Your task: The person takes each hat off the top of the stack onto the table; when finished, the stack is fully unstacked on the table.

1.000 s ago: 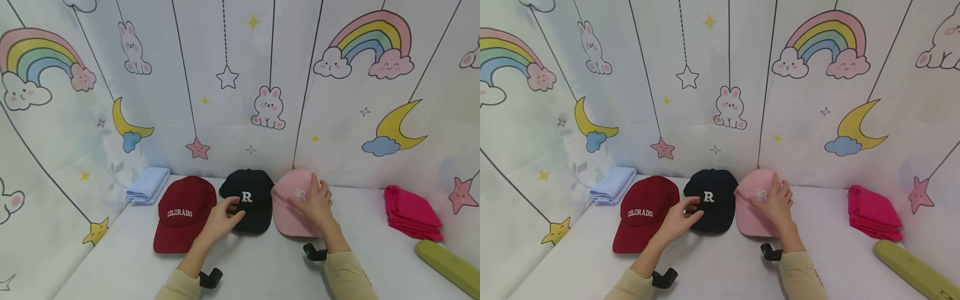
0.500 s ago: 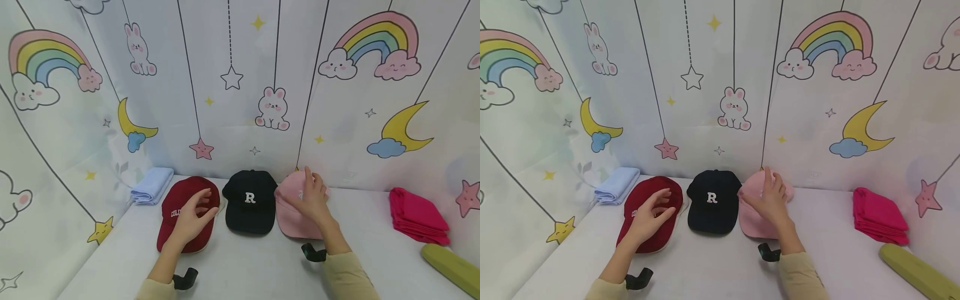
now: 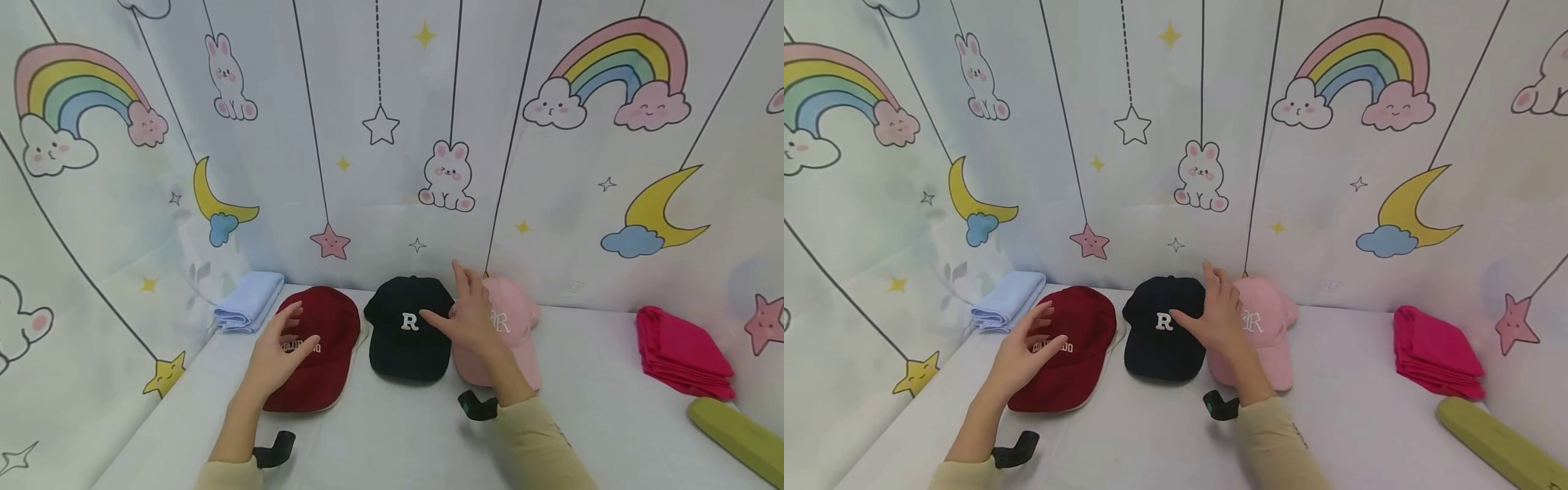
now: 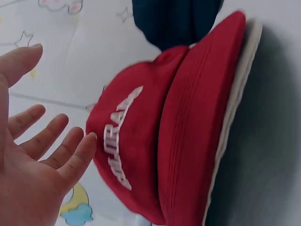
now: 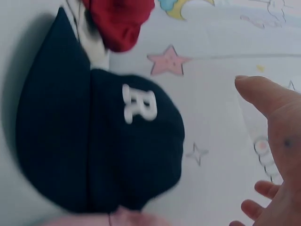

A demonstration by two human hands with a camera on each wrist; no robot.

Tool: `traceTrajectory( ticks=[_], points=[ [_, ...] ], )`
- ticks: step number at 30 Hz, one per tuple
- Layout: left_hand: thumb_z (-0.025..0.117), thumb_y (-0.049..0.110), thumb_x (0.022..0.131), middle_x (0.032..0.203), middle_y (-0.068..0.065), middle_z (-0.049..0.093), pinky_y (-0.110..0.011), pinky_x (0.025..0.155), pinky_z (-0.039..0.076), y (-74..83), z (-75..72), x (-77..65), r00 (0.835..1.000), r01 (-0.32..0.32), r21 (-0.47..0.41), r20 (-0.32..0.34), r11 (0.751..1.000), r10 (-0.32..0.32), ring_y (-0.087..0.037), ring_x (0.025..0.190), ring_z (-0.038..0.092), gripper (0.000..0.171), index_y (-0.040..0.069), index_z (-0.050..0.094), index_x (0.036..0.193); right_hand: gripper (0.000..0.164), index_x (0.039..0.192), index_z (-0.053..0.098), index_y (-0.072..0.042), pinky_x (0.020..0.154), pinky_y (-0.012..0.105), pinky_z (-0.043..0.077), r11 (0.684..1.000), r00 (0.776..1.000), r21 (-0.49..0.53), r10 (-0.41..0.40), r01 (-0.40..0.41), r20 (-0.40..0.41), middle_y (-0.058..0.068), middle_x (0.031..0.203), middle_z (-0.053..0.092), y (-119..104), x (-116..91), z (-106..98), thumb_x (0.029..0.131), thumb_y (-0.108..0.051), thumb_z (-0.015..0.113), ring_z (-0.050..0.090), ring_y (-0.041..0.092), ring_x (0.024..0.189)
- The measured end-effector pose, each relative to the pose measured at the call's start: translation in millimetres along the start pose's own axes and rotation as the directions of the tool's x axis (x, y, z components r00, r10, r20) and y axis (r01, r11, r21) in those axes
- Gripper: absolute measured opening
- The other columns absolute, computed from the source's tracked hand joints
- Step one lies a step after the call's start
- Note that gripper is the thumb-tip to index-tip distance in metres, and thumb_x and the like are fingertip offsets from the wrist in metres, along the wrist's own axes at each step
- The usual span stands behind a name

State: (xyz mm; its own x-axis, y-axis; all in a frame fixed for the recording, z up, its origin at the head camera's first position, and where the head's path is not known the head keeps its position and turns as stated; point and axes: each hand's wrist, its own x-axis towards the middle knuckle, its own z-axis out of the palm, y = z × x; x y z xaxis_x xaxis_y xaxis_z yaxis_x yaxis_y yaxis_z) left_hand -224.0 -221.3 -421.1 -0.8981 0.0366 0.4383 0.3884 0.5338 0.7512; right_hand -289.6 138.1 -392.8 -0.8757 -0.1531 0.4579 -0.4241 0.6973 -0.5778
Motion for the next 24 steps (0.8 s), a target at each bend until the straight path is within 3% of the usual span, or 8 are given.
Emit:
traceTrajectory(
  ticks=[16, 24],
  points=[
    [0.076, 0.022, 0.093, 0.144, -0.02, 0.048, -0.057, 0.095, 0.048, -22.4, -25.6, -3.4, 0.995, 0.085, 0.074, -0.059, 0.994, -0.081, -0.037, 0.122, 0.05, 0.073, 0.003, 0.038, 0.153, 0.092, 0.159, 0.028, -0.016, 0.108, 0.062, 0.033, 0.991, 0.992, 0.087, -0.11, 0.105, 0.065, 0.016, 0.154, 0.035, -51.4, 17.3, 49.8, 0.087, -0.042, 0.078, 0.033, 0.04, 0.138],
    [0.074, 0.028, 0.094, 0.146, -0.022, 0.045, -0.059, 0.097, 0.047, -44.4, -37.0, -6.3, 0.989, 0.144, 0.055, -0.02, 0.988, -0.144, -0.039, 0.126, 0.049, 0.076, 0.005, 0.036, 0.154, 0.083, 0.159, 0.03, -0.018, 0.104, 0.054, 0.044, 0.981, 0.977, 0.149, -0.151, 0.128, 0.151, 0.013, 0.154, 0.037, -72.3, 21.9, 78.3, 0.091, -0.038, 0.075, 0.038, 0.033, 0.137]
  ],
)
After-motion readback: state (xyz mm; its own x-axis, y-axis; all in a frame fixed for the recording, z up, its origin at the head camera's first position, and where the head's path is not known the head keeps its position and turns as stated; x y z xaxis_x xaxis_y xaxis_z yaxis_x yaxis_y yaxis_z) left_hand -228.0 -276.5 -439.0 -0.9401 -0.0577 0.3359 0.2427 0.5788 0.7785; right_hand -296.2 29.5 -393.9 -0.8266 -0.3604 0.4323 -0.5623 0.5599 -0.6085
